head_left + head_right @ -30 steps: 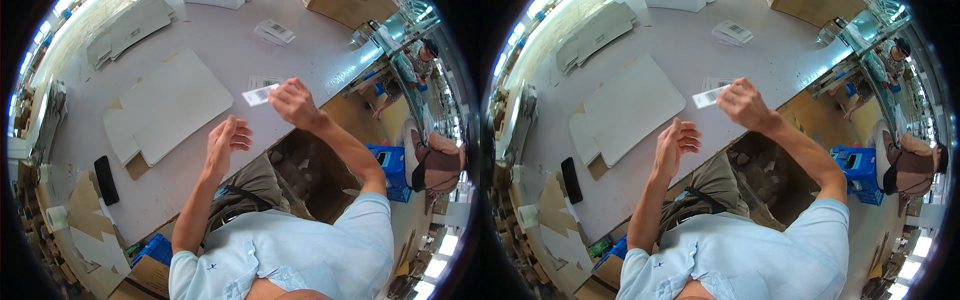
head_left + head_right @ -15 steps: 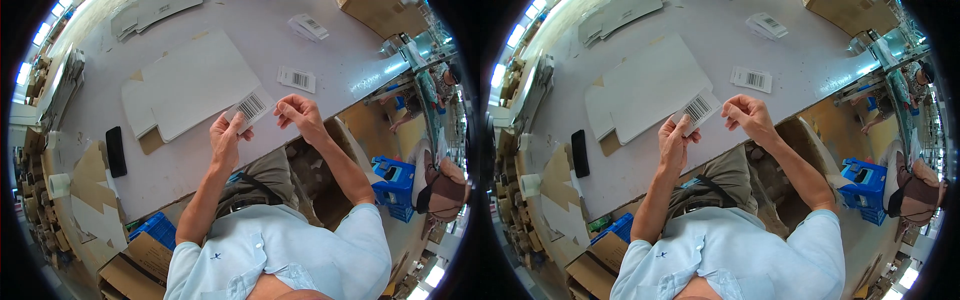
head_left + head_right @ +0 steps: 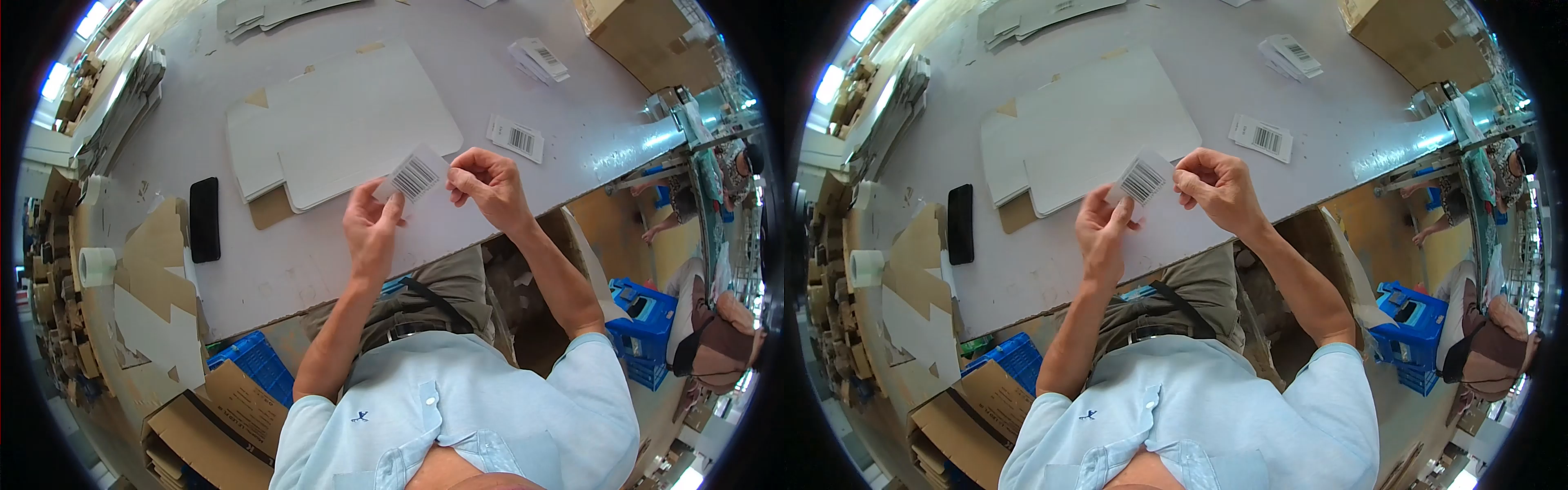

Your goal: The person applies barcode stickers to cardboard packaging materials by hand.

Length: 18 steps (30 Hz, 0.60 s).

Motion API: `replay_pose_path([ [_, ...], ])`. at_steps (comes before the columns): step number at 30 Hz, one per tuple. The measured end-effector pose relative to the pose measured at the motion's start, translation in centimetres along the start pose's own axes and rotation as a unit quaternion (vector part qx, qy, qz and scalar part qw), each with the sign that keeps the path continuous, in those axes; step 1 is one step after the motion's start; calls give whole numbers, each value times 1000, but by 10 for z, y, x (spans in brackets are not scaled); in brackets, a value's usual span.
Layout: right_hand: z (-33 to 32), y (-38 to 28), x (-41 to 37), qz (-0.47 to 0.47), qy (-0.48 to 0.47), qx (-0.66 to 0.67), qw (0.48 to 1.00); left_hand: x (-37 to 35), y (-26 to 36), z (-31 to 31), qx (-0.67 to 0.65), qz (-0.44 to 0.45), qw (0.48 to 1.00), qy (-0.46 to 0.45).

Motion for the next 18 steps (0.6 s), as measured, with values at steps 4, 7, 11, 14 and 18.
replay_pose_path([
  [4,19,-32,-4,-117,15,-150,982,-36,88,-8,290,457,828,146],
  [7,53,-34,-9,-93,-53,-121,987,-36,76,1,257,407,876,42],
  [11,76,-16,-9,49,-123,4,991,-16,41,-7,-18,144,989,-9],
  [14,80,-14,-5,68,-152,40,985,-11,27,-10,-112,74,990,-34],
  [18,86,-13,-1,60,-161,70,983,-5,24,-15,-144,46,986,-64],
])
Point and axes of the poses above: each hand's wrist, its own x-axis towards the middle knuckle, its own z-axis out of the palm, y = z × x, the point moved 9 cm from there along x, towards the middle knuckle, and after that the axes turned 10 degrees about y, right-handed, at the moved point
